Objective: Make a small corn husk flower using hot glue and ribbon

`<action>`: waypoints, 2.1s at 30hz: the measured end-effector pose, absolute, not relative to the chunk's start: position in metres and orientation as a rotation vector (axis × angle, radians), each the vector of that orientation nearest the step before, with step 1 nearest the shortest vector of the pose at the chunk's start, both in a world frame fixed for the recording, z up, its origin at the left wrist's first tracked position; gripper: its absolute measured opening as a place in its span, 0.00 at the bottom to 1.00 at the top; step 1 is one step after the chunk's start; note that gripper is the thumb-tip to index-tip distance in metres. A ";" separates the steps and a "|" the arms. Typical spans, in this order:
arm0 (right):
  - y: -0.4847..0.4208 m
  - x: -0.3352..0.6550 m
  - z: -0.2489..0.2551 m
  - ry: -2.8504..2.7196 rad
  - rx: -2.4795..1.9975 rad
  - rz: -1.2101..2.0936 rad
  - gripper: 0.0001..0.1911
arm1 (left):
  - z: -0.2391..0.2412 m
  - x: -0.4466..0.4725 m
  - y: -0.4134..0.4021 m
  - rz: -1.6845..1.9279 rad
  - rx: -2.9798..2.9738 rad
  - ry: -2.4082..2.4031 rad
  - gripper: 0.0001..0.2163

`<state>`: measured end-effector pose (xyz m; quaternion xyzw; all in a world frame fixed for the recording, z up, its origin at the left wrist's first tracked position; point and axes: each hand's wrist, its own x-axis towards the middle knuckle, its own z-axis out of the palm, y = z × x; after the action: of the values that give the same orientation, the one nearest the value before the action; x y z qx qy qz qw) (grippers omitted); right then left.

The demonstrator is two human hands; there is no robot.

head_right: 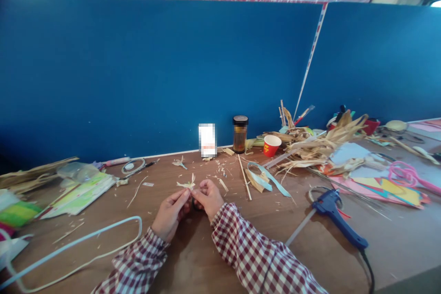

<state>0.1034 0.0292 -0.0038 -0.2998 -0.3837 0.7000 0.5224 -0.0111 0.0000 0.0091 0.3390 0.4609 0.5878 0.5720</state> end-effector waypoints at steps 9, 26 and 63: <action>0.028 0.105 0.000 -0.887 -0.709 1.795 0.25 | 0.015 -0.016 -0.002 1.220 0.657 0.870 0.14; 0.026 0.107 0.001 -0.997 -0.752 1.755 0.22 | 0.011 -0.012 -0.003 1.351 0.684 0.930 0.11; 0.024 0.179 0.053 -0.897 -0.878 1.481 0.16 | 0.019 -0.025 0.001 1.366 0.354 0.770 0.04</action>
<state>0.1790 0.0243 0.0534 -0.3734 -0.3815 0.6294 0.5647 -0.0249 0.0012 0.0192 0.1584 0.3451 0.6117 0.6941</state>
